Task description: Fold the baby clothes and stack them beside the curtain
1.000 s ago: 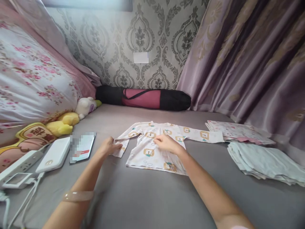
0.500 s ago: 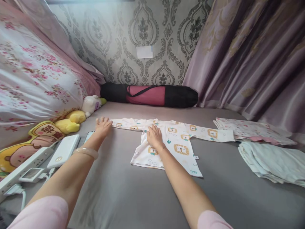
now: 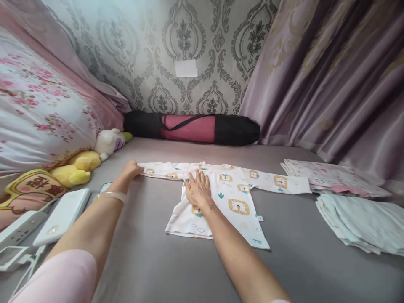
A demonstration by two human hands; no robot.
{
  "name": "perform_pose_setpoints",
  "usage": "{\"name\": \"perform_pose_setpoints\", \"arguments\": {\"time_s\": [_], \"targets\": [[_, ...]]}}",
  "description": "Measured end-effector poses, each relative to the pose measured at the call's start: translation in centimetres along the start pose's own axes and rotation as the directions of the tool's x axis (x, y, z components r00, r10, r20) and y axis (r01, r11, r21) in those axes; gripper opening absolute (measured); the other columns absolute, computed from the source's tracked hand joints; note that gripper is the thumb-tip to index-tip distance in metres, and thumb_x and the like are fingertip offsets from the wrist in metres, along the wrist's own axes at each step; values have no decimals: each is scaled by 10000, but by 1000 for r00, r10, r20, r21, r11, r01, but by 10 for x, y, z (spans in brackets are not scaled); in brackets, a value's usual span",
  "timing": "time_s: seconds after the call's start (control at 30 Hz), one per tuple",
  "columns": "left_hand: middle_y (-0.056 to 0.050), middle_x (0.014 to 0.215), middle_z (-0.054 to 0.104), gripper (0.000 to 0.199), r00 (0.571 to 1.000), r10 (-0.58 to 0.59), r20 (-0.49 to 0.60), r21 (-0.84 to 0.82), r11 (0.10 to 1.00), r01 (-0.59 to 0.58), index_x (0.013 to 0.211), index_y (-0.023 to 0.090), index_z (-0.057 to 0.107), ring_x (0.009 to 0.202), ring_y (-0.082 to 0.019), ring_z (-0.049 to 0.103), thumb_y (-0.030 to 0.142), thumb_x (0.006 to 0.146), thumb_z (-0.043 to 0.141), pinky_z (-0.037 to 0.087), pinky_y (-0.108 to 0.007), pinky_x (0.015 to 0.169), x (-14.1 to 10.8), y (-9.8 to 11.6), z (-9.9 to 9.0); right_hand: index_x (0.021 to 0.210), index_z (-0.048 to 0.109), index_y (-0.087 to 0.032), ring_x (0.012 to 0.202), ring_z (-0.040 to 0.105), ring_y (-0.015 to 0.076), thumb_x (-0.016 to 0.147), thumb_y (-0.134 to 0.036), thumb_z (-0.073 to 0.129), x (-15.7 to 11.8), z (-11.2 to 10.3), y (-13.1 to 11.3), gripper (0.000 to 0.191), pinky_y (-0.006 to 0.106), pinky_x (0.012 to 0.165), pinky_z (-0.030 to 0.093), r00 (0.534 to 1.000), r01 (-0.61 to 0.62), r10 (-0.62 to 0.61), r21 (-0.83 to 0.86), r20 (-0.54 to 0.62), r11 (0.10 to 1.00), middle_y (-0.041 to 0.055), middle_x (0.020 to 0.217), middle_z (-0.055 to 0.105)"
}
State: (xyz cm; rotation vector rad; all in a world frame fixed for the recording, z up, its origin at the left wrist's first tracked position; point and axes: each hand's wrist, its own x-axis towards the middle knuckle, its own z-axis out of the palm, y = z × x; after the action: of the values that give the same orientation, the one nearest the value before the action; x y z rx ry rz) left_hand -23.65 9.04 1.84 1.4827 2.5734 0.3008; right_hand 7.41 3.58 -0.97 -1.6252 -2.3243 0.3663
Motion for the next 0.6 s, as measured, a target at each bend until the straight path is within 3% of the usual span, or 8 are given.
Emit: {"name": "perform_pose_setpoints", "arguments": {"time_s": [0.1,0.23,0.37,0.47,0.6], "targets": [[-203,1106,646,315,997,-22,-68,60,998,26,1093,109,608,1045,-340,597,234,834,478,440,-421,850,3,4,-4,1511,355,-217,1485,130,297,1013,-462,237,1,-1,0,567,490,1174,49,1000,-1,0,25,14,1000,112,1607,232],[-220,1178,582,341,952,109,-285,160,985,-65,1152,125,578,1137,-358,531,229,913,358,377,-479,929,-2,11,0,1518,328,-169,1478,173,231,1020,-365,176,6,-1,4,557,436,1187,75,999,-44,43,65,18,997,85,1593,280],[-246,1192,562,365,945,123,-304,154,985,-78,1180,123,566,1146,-380,511,251,944,318,356,-498,923,-3,15,13,1479,384,-96,1476,174,244,985,-266,260,7,4,8,537,420,1190,65,1000,0,0,27,-4,1000,115,1582,299],[-275,1196,563,377,965,74,-253,140,989,-39,1185,76,555,1137,-388,515,252,931,338,362,-490,914,-2,18,17,1473,388,-91,1472,182,263,977,-264,285,5,5,8,536,429,1186,72,1000,20,-20,0,-21,1000,128,1581,299],[-312,1284,512,446,919,-32,-392,131,987,90,1201,5,526,1168,-390,491,306,893,409,368,-471,927,-20,31,7,1471,387,-88,1468,187,273,973,-263,290,4,5,6,537,438,1182,76,1000,9,-9,-10,-26,1000,133,1580,297]]}}
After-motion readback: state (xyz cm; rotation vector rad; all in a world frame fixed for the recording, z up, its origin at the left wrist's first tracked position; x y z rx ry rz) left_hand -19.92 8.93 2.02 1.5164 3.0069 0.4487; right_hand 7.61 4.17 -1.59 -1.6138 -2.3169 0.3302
